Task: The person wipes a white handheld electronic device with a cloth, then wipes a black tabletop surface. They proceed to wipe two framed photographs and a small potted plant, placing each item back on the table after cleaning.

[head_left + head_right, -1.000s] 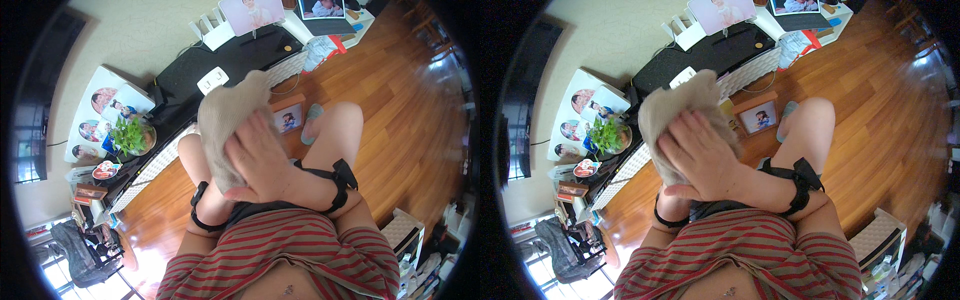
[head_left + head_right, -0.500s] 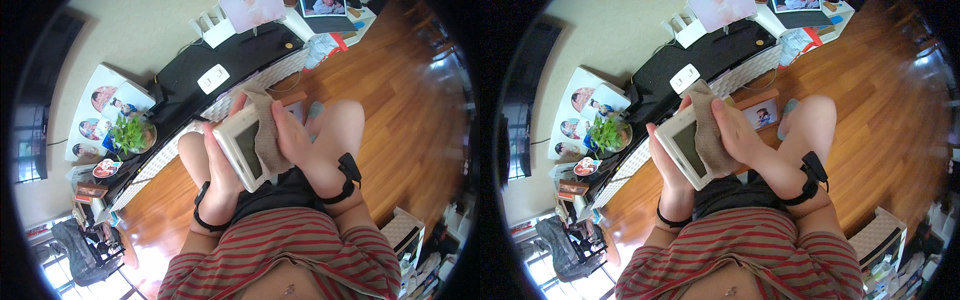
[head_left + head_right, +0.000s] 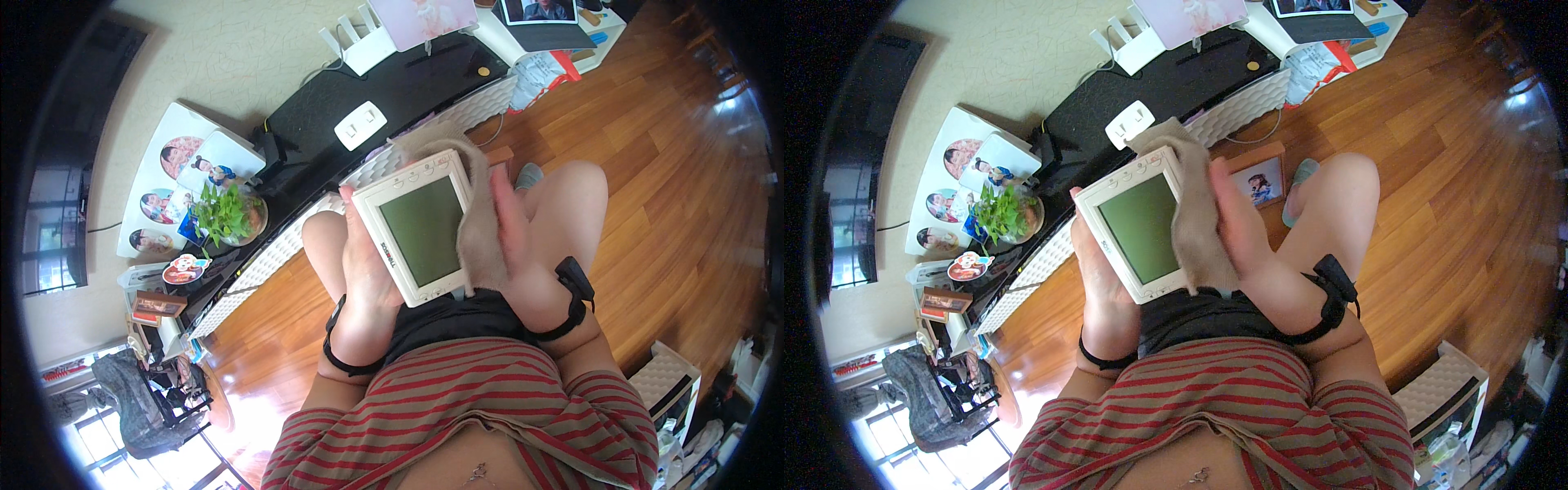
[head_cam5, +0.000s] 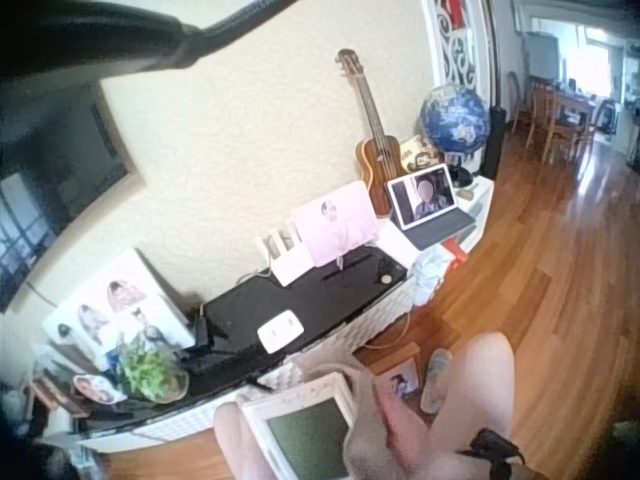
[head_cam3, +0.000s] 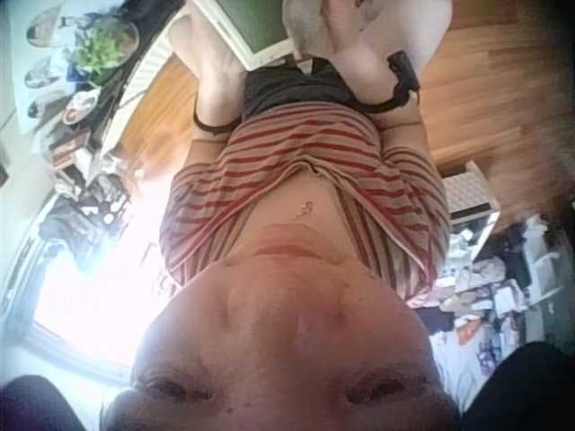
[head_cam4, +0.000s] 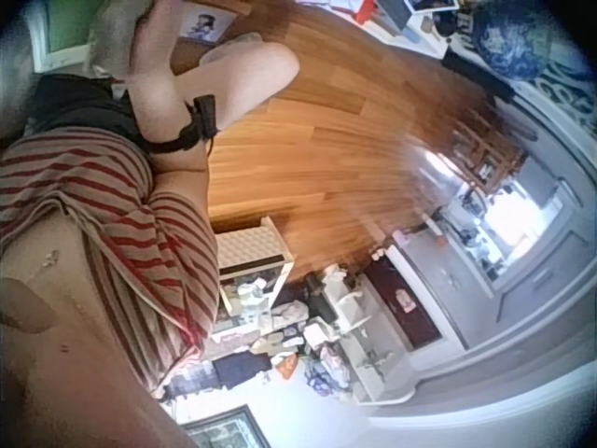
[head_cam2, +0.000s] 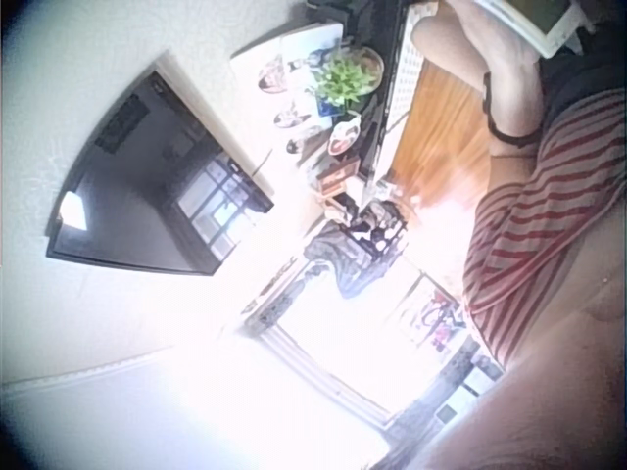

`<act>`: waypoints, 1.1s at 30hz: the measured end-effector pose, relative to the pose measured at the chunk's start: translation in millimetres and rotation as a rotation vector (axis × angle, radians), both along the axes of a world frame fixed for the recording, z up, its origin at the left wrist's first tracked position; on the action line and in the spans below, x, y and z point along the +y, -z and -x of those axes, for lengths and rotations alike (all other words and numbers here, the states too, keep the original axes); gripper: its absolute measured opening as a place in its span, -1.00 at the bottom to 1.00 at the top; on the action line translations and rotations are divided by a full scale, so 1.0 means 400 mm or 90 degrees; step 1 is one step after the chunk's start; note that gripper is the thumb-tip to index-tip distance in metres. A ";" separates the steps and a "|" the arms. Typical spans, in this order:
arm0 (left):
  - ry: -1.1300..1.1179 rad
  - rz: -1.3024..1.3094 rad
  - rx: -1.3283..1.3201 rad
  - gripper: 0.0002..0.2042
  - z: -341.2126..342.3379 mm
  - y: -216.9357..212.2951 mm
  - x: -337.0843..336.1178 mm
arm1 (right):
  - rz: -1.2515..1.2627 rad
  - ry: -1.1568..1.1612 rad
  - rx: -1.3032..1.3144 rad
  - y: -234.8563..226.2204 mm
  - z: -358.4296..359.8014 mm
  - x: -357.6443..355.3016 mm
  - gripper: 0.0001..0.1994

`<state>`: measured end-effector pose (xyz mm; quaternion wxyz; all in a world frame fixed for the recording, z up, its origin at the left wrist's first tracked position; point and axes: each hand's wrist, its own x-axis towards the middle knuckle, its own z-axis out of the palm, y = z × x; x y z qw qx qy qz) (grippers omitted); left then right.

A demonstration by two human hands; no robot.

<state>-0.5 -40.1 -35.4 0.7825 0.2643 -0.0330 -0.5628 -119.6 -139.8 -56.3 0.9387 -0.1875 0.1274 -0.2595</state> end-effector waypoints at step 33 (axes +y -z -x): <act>-0.280 -0.158 -0.427 -0.50 0.020 -0.038 0.007 | 0.536 0.022 0.064 -0.075 0.041 0.019 -0.51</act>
